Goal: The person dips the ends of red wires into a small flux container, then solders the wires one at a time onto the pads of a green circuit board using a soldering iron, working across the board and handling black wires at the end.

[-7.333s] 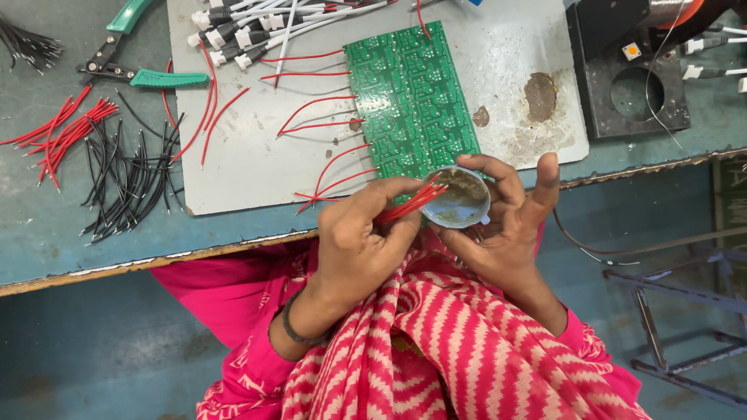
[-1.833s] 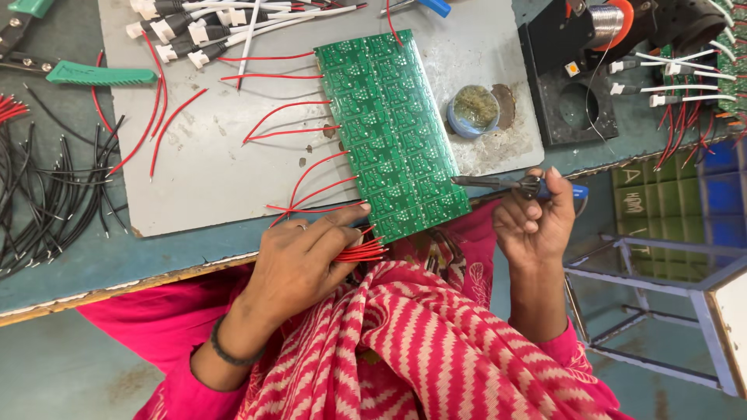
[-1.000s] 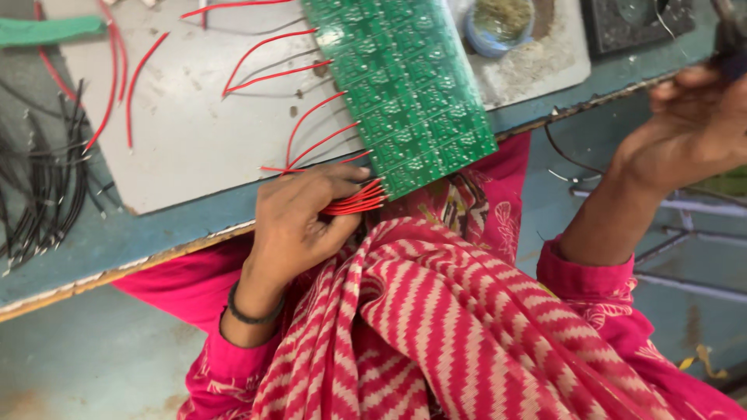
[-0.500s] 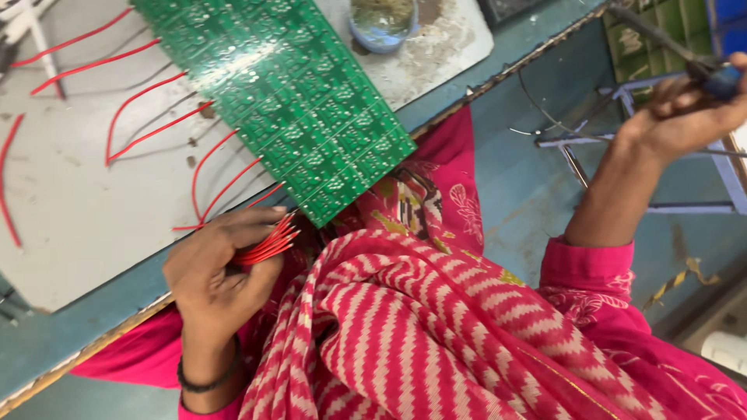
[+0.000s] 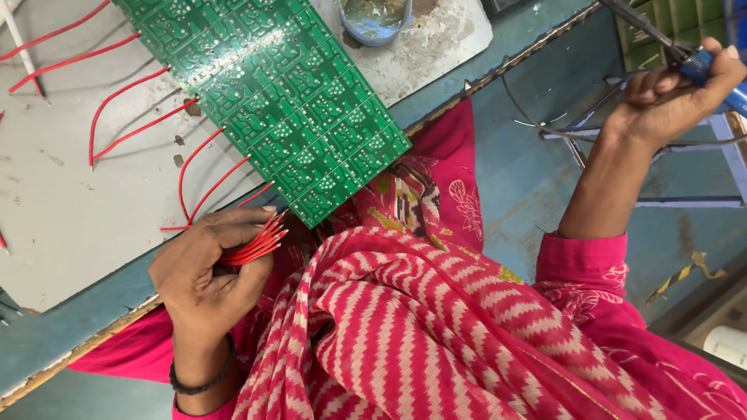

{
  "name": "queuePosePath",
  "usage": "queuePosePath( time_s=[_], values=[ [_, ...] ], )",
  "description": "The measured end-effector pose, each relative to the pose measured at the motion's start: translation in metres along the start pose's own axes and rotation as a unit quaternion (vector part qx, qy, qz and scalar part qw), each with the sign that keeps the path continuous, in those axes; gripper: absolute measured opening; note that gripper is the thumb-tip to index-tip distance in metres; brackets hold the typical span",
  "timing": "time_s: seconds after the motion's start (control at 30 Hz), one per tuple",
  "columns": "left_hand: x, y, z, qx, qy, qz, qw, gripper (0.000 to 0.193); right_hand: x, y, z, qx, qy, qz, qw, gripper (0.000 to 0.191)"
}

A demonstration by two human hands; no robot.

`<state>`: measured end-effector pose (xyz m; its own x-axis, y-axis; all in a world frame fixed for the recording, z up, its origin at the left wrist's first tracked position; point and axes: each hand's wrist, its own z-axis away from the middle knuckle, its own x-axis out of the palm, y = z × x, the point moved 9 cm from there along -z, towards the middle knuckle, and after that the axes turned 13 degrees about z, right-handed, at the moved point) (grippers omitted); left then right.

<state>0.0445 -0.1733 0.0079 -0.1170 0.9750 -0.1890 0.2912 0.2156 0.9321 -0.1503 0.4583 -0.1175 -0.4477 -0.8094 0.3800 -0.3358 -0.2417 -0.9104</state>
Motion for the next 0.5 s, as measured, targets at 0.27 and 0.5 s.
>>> queuePosePath(
  time_s=[0.27,0.5],
  values=[
    [-0.0034,0.0048,0.003,0.011,-0.001,0.0,1.0,0.016,-0.0008,0.003,0.0017,0.012,-0.017,0.0,1.0,0.04],
    [-0.0037,0.0041,0.0011,0.026,-0.003,-0.012,1.0,0.016,0.004,0.0012,-0.0008,0.012,-0.022,0.006,1.0,0.041]
  ],
)
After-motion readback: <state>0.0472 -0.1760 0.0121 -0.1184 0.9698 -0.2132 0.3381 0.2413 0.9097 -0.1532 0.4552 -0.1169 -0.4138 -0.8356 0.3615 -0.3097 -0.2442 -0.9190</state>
